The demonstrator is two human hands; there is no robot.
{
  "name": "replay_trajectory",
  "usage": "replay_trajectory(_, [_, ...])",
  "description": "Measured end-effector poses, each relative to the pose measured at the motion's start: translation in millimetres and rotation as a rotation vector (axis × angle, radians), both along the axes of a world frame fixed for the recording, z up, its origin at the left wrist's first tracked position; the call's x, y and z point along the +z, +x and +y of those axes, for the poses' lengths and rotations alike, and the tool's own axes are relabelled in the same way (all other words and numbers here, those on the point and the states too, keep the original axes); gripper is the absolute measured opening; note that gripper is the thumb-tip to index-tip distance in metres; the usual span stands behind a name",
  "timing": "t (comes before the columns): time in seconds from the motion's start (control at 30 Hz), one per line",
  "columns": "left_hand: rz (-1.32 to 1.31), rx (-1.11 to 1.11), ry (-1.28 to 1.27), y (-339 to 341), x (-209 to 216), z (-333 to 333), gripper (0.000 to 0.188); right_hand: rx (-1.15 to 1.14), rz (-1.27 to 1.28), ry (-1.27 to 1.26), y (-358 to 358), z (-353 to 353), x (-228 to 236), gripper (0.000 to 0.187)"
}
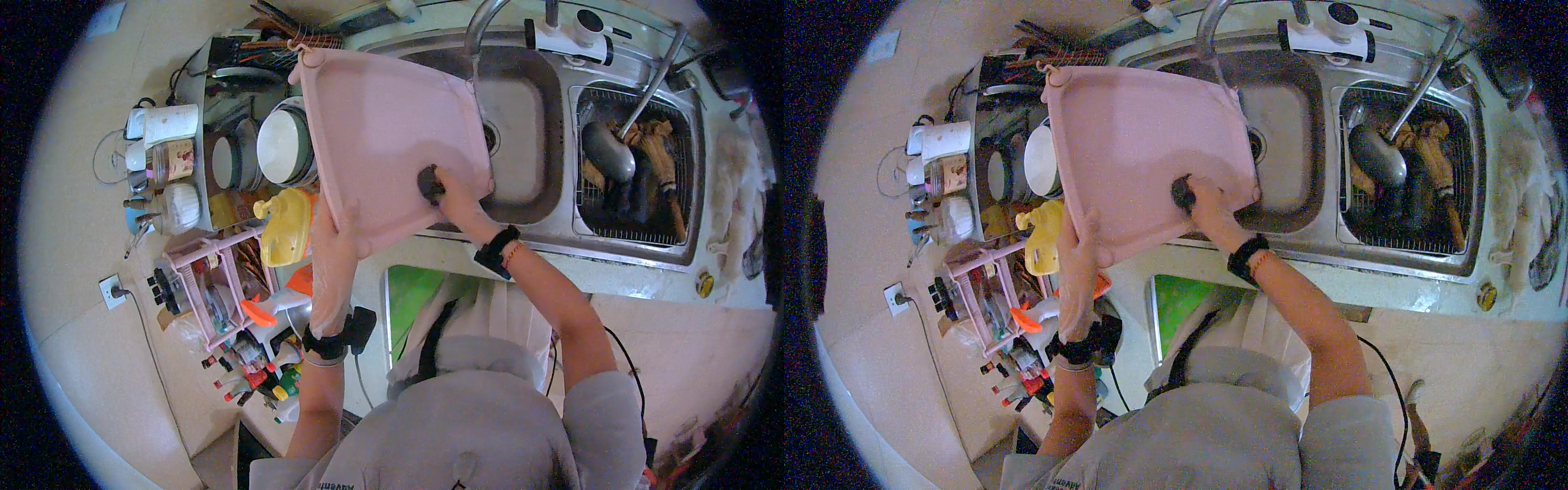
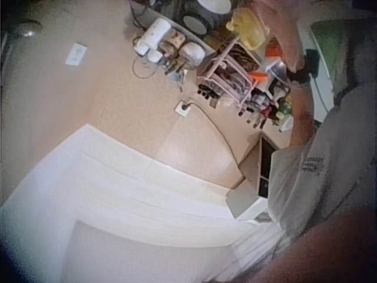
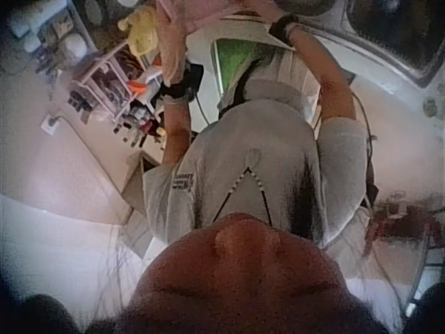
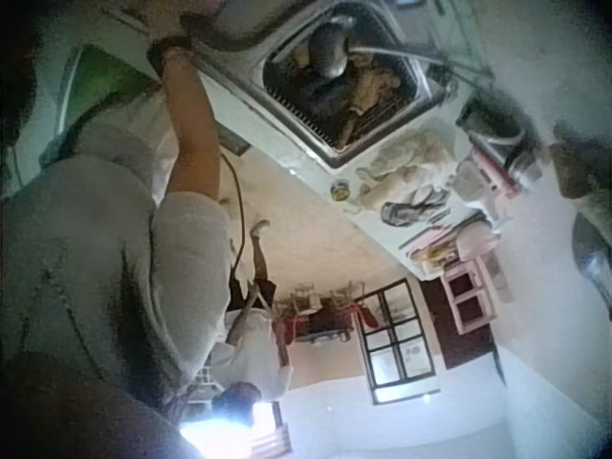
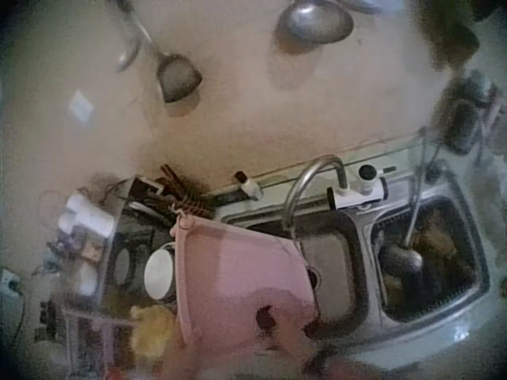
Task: The person cleans a pink shelf and then assembles the storage rack by inserting pink poles into the shelves one by one.
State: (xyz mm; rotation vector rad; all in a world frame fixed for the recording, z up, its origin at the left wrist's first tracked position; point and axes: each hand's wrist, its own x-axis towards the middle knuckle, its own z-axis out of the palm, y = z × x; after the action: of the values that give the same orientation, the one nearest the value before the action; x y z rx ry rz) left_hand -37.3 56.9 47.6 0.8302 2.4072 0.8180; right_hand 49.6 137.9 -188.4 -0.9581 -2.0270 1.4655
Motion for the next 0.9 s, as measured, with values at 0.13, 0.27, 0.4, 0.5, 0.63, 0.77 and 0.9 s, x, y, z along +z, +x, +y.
replay_trajectory(0.13, [0.034, 0.049, -0.012, -5, -8, -6, 0.049, -0.033, -0.276, 0.026, 9, 10, -26, 0.033])
replay_trajectory(0.27, [0.057, 0.055, -0.082, 0, -6, -10, 0.05, 0.213, -0.278, -0.225, 14, 60, -50, 0.023])
replay_trajectory(0.4, [0.034, 0.037, -0.094, 9, -2, -1, 0.053, -0.062, -0.27, -0.175, 24, 112, -24, 0.024])
replay_trajectory(0.5, [0.011, 0.018, 0.012, 1, -11, -7, 0.054, -0.185, 0.049, -0.66, 28, 143, 16, 0.021])
replay_trajectory(0.63, [-0.017, 0.176, -0.048, 3, -12, -6, 0.056, -0.248, 0.408, -0.928, 23, 156, 24, 0.021])
replay_trajectory(0.77, [-0.05, 0.222, 0.07, -23, -44, -31, 0.058, -0.365, 0.515, -0.803, 15, 155, 25, 0.034])
replay_trajectory(0.9, [-0.013, 0.234, 0.033, -27, -45, -35, 0.056, -0.341, 0.611, -0.934, 22, 153, 50, 0.05])
